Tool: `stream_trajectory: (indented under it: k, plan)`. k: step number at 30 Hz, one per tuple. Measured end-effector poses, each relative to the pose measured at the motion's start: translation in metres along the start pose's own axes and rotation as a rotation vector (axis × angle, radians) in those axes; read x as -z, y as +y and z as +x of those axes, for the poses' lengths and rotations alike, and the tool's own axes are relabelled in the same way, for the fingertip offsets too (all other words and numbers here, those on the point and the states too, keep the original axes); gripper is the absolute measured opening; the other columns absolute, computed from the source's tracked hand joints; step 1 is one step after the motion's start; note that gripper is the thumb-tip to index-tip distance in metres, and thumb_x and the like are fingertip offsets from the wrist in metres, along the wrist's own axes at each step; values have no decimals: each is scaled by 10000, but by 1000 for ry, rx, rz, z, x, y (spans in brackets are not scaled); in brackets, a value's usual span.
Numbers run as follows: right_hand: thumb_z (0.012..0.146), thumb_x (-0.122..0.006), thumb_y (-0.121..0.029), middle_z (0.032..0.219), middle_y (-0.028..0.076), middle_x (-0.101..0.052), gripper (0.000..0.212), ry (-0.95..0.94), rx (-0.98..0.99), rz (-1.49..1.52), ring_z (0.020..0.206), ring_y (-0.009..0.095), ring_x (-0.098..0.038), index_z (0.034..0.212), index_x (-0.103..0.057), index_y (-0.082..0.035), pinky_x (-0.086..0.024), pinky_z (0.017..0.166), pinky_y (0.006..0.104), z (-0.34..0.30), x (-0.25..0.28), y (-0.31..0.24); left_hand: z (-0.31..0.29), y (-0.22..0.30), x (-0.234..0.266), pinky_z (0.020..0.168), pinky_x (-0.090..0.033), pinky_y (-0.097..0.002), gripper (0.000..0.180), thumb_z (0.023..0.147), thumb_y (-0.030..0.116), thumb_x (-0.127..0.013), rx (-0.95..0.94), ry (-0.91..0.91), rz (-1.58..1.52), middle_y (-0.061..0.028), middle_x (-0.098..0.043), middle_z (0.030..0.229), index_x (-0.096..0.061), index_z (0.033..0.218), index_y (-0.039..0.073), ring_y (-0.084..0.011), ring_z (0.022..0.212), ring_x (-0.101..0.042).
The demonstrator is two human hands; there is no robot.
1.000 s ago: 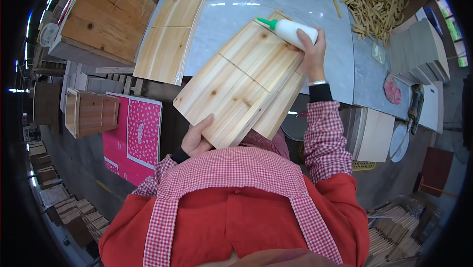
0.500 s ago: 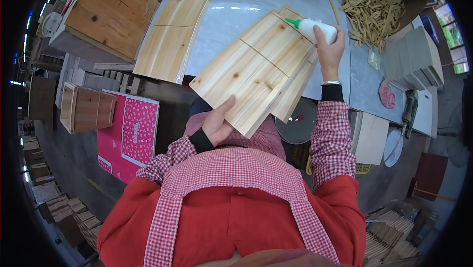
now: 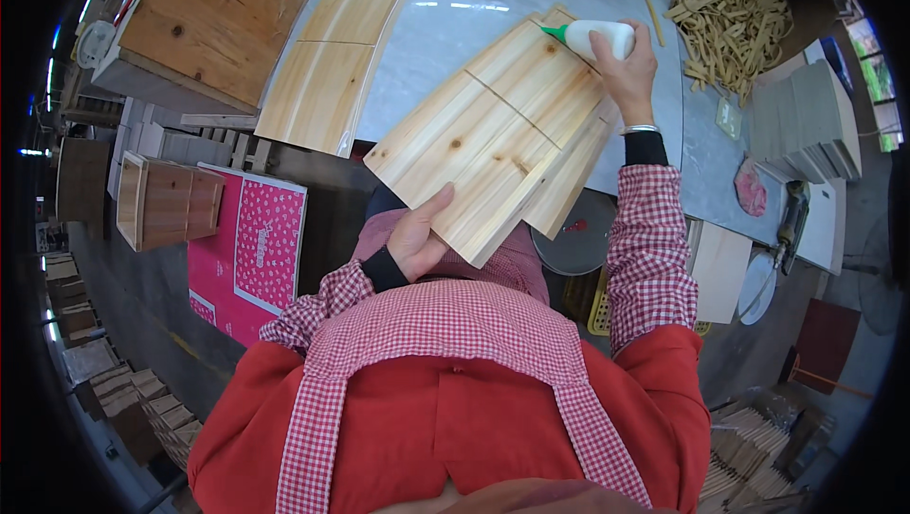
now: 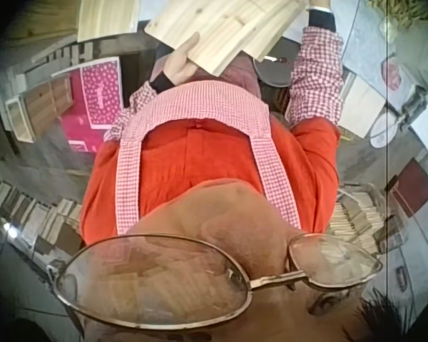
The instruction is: Assembling wooden crates by applying wood glue to boards and fitting them together.
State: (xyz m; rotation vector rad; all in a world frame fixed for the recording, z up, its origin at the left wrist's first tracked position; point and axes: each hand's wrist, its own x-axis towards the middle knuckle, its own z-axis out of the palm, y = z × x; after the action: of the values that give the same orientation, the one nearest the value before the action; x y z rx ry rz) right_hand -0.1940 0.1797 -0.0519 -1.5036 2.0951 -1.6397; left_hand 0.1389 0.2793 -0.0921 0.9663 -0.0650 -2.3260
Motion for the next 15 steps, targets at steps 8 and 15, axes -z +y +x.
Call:
stream_trajectory:
  k: [8,15]
  plan:
    - [746,-758,-245,844,143,-651,419,6,90,-160,737,242,-645,1050,-559,-38,-515,679,339,-29,75,-3,0,1,4,1072,-394,-402,548,923,171,-607,3,-31,-22,-181,-461,1354,-337,1367,-3,-287,1248,-475]
    - [751,-775,-247,885,137,-643,425,57,-92,-28,792,214,-626,1044,-559,-28,-505,715,325,-52,68,-20,-1,3,1,1073,-389,-406,558,918,178,-616,-5,-33,-9,-179,-459,1357,-338,1369,1,-286,1258,-465]
